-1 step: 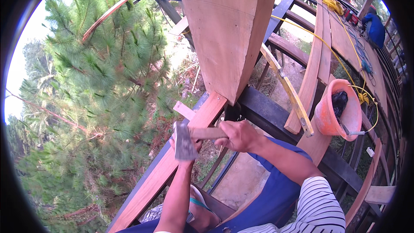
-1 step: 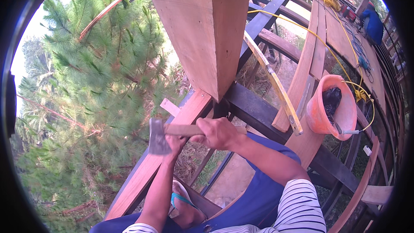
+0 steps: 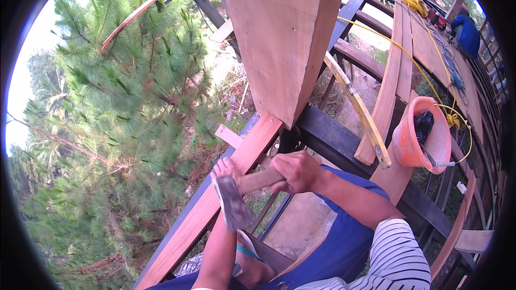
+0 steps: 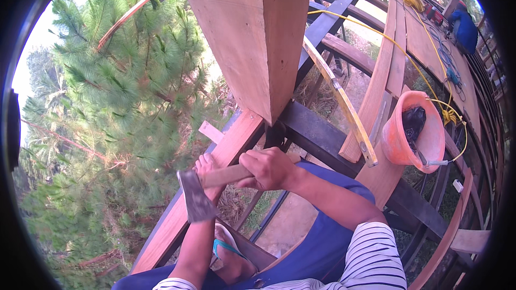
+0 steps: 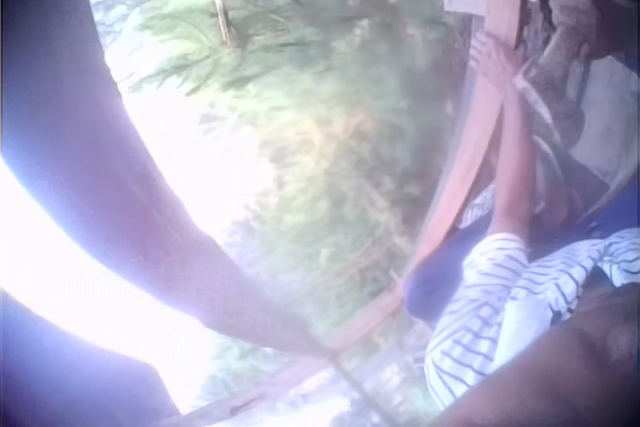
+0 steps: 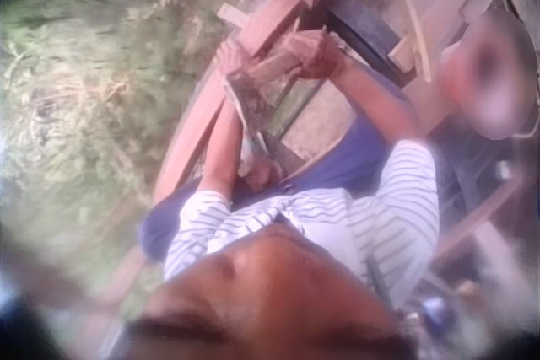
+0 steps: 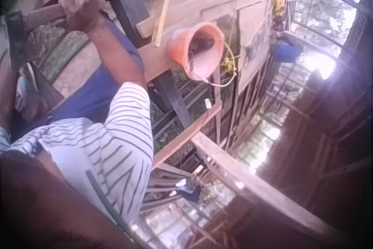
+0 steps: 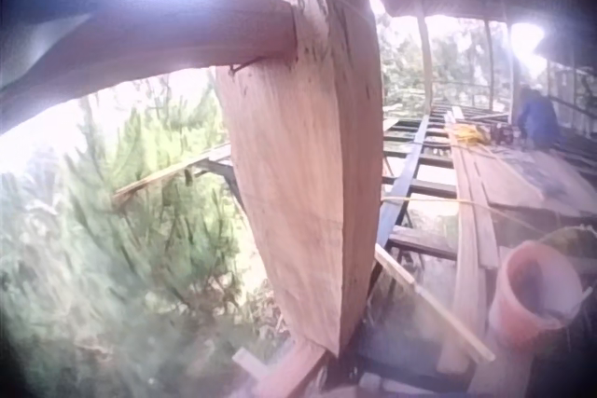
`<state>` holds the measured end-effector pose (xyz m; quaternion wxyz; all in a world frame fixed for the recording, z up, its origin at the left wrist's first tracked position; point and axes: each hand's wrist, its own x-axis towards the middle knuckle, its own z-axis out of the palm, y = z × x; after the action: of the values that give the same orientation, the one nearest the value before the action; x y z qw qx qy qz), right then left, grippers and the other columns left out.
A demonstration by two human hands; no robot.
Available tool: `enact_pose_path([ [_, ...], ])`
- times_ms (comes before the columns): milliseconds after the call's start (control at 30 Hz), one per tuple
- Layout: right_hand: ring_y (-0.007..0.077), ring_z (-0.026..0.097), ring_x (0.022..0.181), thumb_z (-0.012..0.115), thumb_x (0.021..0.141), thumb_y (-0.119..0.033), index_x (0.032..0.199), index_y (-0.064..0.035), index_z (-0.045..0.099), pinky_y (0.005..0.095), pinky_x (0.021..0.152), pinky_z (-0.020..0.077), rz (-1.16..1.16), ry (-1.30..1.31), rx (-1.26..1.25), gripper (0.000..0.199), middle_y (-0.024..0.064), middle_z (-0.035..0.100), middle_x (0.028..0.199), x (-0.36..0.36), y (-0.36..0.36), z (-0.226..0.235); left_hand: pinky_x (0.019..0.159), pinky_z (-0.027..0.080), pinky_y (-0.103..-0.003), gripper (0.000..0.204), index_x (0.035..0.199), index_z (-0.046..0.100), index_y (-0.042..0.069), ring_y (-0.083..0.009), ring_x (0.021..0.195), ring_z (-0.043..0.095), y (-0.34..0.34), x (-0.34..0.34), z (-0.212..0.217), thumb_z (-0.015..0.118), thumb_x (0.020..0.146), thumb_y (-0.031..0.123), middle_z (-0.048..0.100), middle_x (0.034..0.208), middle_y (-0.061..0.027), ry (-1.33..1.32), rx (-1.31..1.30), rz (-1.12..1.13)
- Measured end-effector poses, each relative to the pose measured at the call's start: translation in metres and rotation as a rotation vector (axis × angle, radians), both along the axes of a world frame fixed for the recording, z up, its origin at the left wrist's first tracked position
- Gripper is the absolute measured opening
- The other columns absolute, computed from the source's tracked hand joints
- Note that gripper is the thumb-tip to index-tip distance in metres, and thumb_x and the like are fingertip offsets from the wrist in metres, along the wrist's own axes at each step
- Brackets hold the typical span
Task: The person is assembling a wooden structure on a metal frame. They use a hammer to drive nails into wooden planks, position a spirit level to check alignment, and secure the planks to the frame. The person moves around the structure to work on different sections.
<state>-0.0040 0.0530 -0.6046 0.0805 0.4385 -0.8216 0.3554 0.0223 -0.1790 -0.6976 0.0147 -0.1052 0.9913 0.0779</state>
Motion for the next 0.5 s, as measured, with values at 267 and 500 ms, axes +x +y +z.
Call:
enact_pose_path([
  [267,0.0478,0.07,0.081,0.047,0.1,-0.064,0.094,0.0017,0.058,0.0571,0.068,0.0547,-0.399,-0.427,0.33,0.067,0.0273,0.069,0.078,-0.022,0.021,-0.026,0.091,0.043,-0.044,0.073,0.113,0.056,0.002,-0.0308,0.107,0.056,0.0,0.0,-0.004,0.088,0.066,0.049,0.057,0.108,-0.0132,0.064,-0.053,-0.019],
  [500,0.0474,0.07,0.084,0.048,0.1,-0.064,0.096,0.0018,0.062,0.0545,0.07,0.0573,-0.632,-0.586,0.474,0.067,0.0266,0.07,0.081,-0.048,0.072,-0.07,0.09,0.041,-0.043,0.071,0.116,0.057,0.005,-0.0279,0.108,0.055,0.019,-0.008,0.003,0.086,0.066,0.047,0.057,0.11,-0.0099,0.029,-0.046,-0.046],
])
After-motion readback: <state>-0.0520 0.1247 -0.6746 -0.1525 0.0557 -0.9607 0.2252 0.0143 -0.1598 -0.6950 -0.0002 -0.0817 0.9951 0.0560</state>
